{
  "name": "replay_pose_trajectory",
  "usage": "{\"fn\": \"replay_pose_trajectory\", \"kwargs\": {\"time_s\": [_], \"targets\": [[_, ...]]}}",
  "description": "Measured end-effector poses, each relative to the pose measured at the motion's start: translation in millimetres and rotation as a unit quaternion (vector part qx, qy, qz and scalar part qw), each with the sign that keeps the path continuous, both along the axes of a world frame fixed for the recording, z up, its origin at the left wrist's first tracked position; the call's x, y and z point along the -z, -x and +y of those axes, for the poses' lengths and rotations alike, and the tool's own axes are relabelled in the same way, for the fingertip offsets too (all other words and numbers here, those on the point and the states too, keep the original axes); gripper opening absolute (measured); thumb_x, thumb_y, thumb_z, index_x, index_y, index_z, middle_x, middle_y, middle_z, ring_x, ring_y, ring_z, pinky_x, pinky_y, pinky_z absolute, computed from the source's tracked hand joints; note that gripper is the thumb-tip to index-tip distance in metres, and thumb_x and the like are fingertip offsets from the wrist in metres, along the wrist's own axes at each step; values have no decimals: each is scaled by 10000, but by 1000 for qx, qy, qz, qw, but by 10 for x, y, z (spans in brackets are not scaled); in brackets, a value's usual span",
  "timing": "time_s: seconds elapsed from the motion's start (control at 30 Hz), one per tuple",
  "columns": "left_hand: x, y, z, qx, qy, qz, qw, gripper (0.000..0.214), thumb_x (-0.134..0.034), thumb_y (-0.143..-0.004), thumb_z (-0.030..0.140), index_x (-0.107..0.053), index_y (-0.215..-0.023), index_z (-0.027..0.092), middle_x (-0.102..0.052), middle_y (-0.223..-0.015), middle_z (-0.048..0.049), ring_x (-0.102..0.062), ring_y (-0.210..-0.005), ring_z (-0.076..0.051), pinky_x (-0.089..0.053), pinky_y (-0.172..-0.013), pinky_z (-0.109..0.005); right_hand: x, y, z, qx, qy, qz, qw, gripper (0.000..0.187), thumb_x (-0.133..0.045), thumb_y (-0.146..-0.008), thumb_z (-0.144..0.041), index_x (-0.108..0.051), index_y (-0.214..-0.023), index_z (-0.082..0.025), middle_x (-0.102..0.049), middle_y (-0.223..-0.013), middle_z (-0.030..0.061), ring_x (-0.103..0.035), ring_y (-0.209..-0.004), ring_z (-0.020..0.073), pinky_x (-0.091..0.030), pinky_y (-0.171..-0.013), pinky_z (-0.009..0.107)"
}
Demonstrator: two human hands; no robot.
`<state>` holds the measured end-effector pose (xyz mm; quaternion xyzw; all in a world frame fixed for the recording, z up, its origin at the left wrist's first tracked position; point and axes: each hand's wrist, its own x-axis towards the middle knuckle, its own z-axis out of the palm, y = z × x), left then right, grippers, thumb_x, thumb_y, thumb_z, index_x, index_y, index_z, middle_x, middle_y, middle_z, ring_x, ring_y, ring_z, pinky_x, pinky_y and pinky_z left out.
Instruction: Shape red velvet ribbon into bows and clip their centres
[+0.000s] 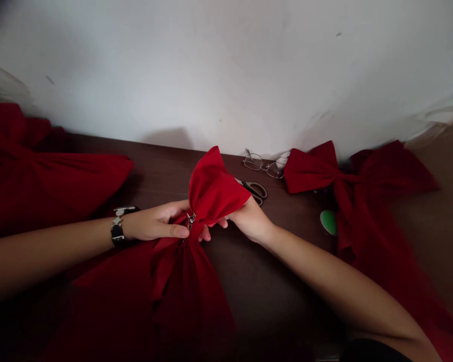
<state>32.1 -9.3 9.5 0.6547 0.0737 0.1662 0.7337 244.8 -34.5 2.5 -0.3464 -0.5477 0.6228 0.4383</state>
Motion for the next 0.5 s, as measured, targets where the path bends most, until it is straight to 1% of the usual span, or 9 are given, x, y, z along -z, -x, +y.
{"fn": "replay_pose_trajectory", "kwargs": {"time_s": [0.1, 0.23, 0.3, 0.37, 0.43, 0.5], "targets": [[29, 13, 5, 2, -2, 9, 1000, 446, -565, -914, 245, -466, -1341, 161, -592, -1283, -180, -638, -1035, -197, -494, -881, -305, -6, -26, 5, -10, -16, -26, 999, 222, -650, -782, -176, -554, -583, -153, -545, -497, -46, -498, -473, 65, -429, -522, 208], [33, 20, 7, 1, -2, 11, 1000, 438, -564, -916, 237, -471, -1337, 156, -604, -1273, -177, -645, -1020, -182, -491, -853, -269, -17, -86, 27, -13, -47, -111, 993, 244, -625, -796, -172, -552, -564, -149, -584, -534, -24, -537, -515, 78, -441, -542, 212], [25, 20, 6, 3, 2, 12, 1000, 437, -560, -917, 235, -469, -1337, 156, -604, -1274, -176, -643, -1039, -186, -491, -847, -262, -33, -95, 30, -7, -59, -126, 990, 252, -606, -806, -165, -554, -559, -149, -589, -532, -20, -544, -520, 81, -446, -547, 216], [20, 20, 7, 3, 3, 20, 1000, 435, -570, -910, 243, -475, -1325, 155, -638, -1223, -167, -649, -1028, -192, -497, -838, -266, -57, -85, 24, 7, -64, -131, 989, 262, -601, -798, -152, -540, -544, -154, -582, -519, -23, -535, -508, 80, -444, -534, 216], [25, 21, 10, -8, -1, 39, 999, 417, -598, -892, 286, -515, -1276, 146, -678, -1144, -151, -658, -994, -200, -504, -836, -282, -88, -62, 9, 27, -58, -144, 987, 216, -624, -773, -146, -556, -568, -158, -591, -527, -24, -527, -496, 84, -448, -515, 220], [41, 23, 18, -50, -6, 60, 997, 428, -625, -861, 395, -571, -1193, 130, -690, -1109, -140, -659, -982, -217, -505, -854, -306, -120, -31, -10, 37, -67, -154, 985, 119, -676, -732, -157, -599, -641, -165, -629, -583, -14, -568, -540, 107, -482, -536, 235]]}}
